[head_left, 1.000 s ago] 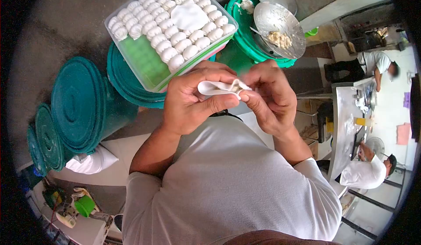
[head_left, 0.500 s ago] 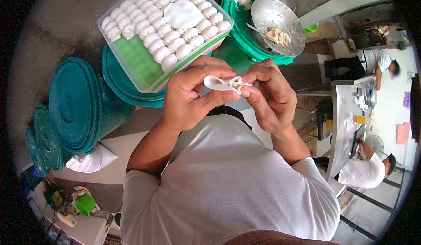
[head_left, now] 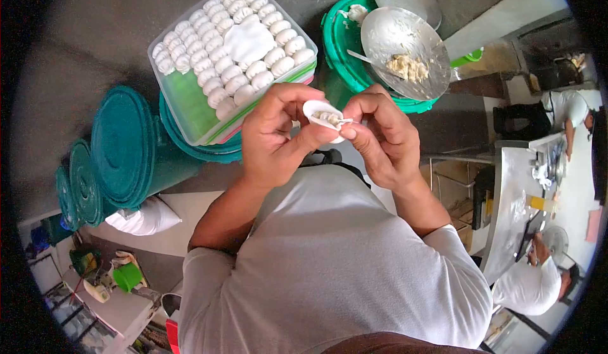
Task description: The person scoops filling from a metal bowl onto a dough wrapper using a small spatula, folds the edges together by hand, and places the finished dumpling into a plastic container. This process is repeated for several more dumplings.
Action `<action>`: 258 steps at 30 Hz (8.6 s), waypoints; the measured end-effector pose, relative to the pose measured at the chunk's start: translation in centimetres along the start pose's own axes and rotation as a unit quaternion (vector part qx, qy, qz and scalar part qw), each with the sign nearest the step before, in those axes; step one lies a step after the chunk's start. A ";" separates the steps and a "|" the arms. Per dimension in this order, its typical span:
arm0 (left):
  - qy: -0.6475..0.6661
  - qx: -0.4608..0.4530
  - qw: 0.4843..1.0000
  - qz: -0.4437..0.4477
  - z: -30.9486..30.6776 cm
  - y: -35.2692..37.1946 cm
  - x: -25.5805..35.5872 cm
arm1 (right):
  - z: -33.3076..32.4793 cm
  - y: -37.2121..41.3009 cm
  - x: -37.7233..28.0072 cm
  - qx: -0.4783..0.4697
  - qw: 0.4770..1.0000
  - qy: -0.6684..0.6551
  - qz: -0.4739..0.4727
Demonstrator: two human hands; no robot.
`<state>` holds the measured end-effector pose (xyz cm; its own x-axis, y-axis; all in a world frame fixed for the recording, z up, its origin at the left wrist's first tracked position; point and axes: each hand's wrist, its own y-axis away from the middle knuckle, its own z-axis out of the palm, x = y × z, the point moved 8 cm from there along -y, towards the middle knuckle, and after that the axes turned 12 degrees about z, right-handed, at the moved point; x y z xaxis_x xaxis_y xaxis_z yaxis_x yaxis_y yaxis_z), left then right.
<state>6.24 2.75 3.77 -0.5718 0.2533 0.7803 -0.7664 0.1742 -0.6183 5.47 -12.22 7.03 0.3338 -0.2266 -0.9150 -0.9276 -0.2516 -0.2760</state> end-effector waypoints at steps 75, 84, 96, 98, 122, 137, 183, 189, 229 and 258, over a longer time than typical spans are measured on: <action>-0.005 0.160 0.975 -0.151 -7.6 0.7 -4.0 | 8.2 -8.9 8.3 -0.134 0.983 -0.062 0.107; 0.045 0.188 0.975 -0.112 -10.7 0.7 -2.4 | 11.7 -10.4 6.5 -0.151 0.972 -0.114 0.136; -0.076 0.265 0.958 -0.085 -22.5 2.7 3.4 | 21.1 -16.1 2.6 -0.269 0.950 -0.070 0.139; -0.174 0.285 0.938 -0.097 -26.2 3.5 5.0 | 21.8 -19.3 3.1 -0.209 0.976 0.057 0.021; -0.645 -0.098 0.745 -0.139 -29.0 -0.8 -1.3 | 29.5 -23.4 6.7 -0.218 0.856 0.463 -0.077; -0.693 -0.018 0.698 -0.178 -29.4 -1.2 -1.6 | 29.9 -24.3 7.2 -0.203 0.866 0.443 -0.111; -0.026 -0.158 0.970 -0.186 0.7 -5.7 -6.1 | -3.5 -5.5 12.8 -0.058 0.910 -0.363 0.192; 0.105 -0.187 0.960 -0.179 12.1 -6.5 -10.2 | -6.1 1.8 19.5 -0.039 0.778 -0.594 0.202; -0.497 -0.513 0.691 -0.109 15.3 -10.0 -21.8 | -17.5 10.7 29.8 0.226 0.624 -0.650 0.369; -0.292 -0.419 0.840 -0.184 15.9 -4.4 -20.0 | -18.2 8.8 28.7 0.258 0.635 -0.637 0.354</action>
<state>16.41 -18.24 -7.58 -0.5747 -0.4310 0.6956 -0.5879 0.8088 0.0154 9.98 -38.03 -16.33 -0.2980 0.9159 -0.2688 -0.8109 -0.0944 0.5776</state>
